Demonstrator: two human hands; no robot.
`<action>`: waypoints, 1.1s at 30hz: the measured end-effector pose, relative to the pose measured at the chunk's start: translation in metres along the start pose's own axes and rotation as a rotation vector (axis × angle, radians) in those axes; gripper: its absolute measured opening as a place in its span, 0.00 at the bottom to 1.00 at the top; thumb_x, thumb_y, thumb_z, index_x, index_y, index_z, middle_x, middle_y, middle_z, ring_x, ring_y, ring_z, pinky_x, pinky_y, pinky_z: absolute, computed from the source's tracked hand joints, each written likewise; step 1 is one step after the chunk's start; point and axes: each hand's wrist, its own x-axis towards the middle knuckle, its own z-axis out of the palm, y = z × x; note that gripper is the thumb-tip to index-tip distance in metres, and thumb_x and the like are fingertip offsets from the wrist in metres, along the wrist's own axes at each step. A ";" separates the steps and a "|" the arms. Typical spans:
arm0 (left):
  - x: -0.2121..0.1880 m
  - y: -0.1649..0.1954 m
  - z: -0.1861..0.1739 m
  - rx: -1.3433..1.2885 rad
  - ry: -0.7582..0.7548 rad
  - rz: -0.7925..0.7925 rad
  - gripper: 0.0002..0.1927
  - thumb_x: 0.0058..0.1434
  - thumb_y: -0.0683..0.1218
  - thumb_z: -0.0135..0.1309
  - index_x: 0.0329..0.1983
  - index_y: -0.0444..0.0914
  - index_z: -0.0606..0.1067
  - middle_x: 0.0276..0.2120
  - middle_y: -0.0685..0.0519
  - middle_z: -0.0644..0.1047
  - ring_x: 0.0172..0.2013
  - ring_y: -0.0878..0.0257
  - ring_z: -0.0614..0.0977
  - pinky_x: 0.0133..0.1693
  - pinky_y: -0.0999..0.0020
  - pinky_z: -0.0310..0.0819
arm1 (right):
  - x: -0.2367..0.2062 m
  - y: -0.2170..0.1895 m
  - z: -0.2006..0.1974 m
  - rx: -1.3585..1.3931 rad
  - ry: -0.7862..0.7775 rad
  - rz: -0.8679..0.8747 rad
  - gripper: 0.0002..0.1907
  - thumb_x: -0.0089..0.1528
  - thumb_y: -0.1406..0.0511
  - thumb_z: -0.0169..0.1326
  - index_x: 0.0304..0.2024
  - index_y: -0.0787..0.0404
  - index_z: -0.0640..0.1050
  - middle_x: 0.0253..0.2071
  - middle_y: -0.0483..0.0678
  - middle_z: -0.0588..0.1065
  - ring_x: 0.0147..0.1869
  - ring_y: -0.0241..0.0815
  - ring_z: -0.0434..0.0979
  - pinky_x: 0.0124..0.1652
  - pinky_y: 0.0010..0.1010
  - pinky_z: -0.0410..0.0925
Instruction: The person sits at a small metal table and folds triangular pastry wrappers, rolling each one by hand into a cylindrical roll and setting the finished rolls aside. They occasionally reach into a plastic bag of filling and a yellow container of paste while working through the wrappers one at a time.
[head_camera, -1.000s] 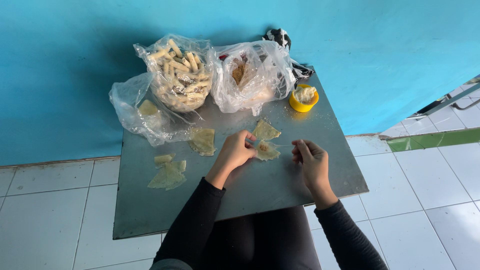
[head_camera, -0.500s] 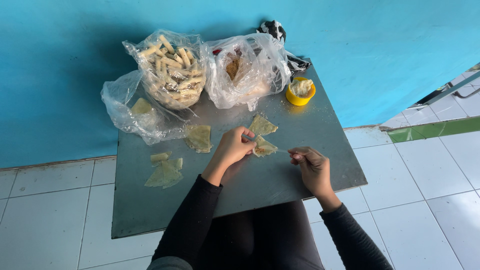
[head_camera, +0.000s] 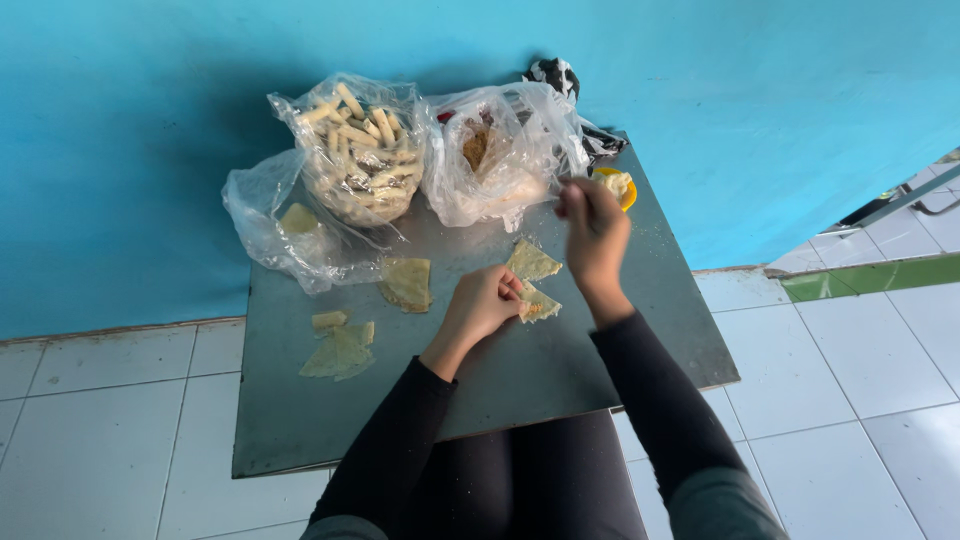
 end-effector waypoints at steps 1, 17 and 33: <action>0.000 0.002 -0.001 0.000 0.000 0.000 0.13 0.49 0.41 0.66 0.37 0.35 0.78 0.28 0.51 0.83 0.30 0.63 0.86 0.35 0.69 0.78 | 0.016 0.000 0.018 -0.021 0.000 -0.025 0.09 0.71 0.70 0.51 0.50 0.66 0.80 0.38 0.49 0.79 0.38 0.33 0.80 0.40 0.25 0.73; -0.011 0.008 0.007 0.068 0.082 0.069 0.12 0.48 0.40 0.67 0.35 0.34 0.78 0.28 0.48 0.83 0.30 0.56 0.86 0.34 0.64 0.78 | -0.109 -0.013 -0.047 -0.637 -0.279 0.004 0.11 0.56 0.68 0.61 0.41 0.65 0.79 0.41 0.56 0.74 0.47 0.55 0.74 0.47 0.43 0.69; -0.009 0.012 0.005 0.158 0.079 0.132 0.09 0.49 0.39 0.65 0.33 0.35 0.78 0.29 0.47 0.82 0.32 0.51 0.85 0.36 0.60 0.79 | -0.114 -0.010 -0.030 -0.296 -0.245 0.050 0.10 0.59 0.75 0.58 0.43 0.69 0.76 0.45 0.54 0.74 0.41 0.45 0.82 0.42 0.31 0.76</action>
